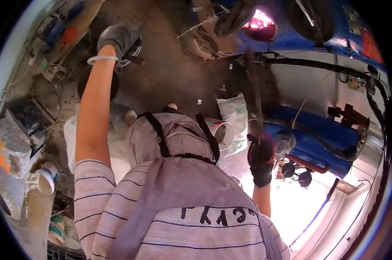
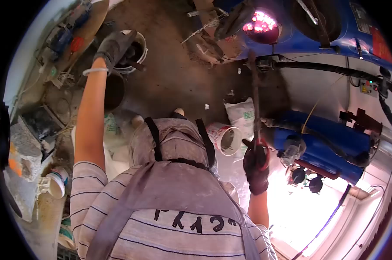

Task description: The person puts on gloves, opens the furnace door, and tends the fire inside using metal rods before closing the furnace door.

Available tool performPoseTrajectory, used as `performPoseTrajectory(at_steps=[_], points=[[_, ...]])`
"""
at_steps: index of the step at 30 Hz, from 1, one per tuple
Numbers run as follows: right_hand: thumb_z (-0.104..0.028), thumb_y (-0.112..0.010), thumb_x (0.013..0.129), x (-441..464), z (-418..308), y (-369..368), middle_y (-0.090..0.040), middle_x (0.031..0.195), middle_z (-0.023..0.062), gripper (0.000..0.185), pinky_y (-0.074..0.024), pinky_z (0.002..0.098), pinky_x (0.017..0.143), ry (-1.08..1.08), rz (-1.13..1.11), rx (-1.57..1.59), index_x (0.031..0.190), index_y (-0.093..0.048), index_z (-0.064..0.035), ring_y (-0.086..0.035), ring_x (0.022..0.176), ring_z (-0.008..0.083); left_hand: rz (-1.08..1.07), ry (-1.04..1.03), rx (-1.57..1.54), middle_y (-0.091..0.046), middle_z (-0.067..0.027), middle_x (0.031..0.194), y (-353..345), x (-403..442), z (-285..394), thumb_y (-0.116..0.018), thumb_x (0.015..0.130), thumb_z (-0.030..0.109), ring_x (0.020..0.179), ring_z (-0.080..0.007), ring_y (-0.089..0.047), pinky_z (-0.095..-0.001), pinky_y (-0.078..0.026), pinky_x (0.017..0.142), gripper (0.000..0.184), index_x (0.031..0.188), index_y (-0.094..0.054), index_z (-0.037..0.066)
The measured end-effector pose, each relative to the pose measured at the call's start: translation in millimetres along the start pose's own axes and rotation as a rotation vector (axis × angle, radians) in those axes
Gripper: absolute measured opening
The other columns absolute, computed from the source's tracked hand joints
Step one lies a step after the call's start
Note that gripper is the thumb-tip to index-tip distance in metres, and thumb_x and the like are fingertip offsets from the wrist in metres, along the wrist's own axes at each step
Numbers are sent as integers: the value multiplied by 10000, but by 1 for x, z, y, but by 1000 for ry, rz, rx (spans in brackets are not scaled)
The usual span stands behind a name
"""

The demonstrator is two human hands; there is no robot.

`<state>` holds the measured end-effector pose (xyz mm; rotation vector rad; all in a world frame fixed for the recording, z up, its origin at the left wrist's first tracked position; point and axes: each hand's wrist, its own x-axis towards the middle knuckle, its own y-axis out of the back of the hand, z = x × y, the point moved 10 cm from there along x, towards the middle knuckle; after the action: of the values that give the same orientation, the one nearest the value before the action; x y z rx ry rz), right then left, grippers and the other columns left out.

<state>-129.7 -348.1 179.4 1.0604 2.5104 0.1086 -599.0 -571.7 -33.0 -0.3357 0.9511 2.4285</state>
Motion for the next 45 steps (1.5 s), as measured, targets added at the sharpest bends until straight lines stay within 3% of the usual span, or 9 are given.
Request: performPoseTrajectory(at_steps=[2,4,14,20,24,33,37,39,45], points=[[-98,-592,825,13,-27,12,-562,1043,93,503,-459,200,696,233,78,-107,1258,-357,6,-543,864,116,8,-71,72,-582,-62,562,-3,11,2,-440,844,503,453,-175,-543,-304,-424,429,503,724,-605,43],[-79,-581,827,37,-56,7,-548,1064,83,504,-470,217,665,503,133,-630,1275,-356,-32,-544,815,98,-53,101,-110,-578,-64,556,2,-17,13,-420,847,513,446,-170,-540,-306,-425,430,535,696,-593,29],[-133,-543,828,264,-34,32,-535,842,32,422,-392,167,465,495,-183,-101,1219,-403,-58,-485,624,69,123,107,-395,-556,-46,579,-51,-63,8,-458,829,480,443,-156,-525,-298,-411,420,452,697,-557,58],[-186,-514,851,329,-28,28,-469,683,-23,277,-257,164,363,-59,-207,423,1097,-475,-64,-319,421,18,57,239,-469,-539,-22,572,-92,-70,20,-469,829,467,434,-140,-488,-277,-391,401,414,738,-552,71],[-162,-419,896,339,-19,36,-351,628,-67,221,-206,180,356,-55,-311,422,1070,-497,-49,-231,405,11,126,213,-529,-535,-20,566,-95,-74,26,-492,834,450,405,-129,-468,-276,-385,388,392,736,-546,75],[-153,-484,866,214,31,87,-380,580,-56,171,-251,178,343,176,-170,-127,1007,-497,-57,-330,393,32,308,94,-393,-576,-88,575,-46,-65,-9,-444,834,486,508,-188,-580,-296,-455,469,527,783,-610,-12],[-209,-504,871,150,41,93,-386,537,-41,184,-261,181,312,-52,-155,20,980,-454,-69,-356,352,49,251,156,-436,-523,-21,552,-37,-80,-13,-532,809,485,436,-124,-478,-276,-374,387,461,754,-588,30],[-243,-546,857,119,45,105,-389,561,-39,440,-268,192,326,-95,-120,-106,1176,-439,41,-340,373,38,252,226,-361,-514,-31,539,-30,-88,-18,-521,812,487,433,-125,-477,-280,-378,396,472,748,-583,24],[-99,-532,838,61,85,160,-475,641,-9,373,-363,206,430,-213,-269,-177,1172,-445,43,-457,499,83,362,159,-35,-608,-116,662,-7,-87,-54,-466,815,497,602,-259,-598,-361,-460,541,503,808,-625,19]])
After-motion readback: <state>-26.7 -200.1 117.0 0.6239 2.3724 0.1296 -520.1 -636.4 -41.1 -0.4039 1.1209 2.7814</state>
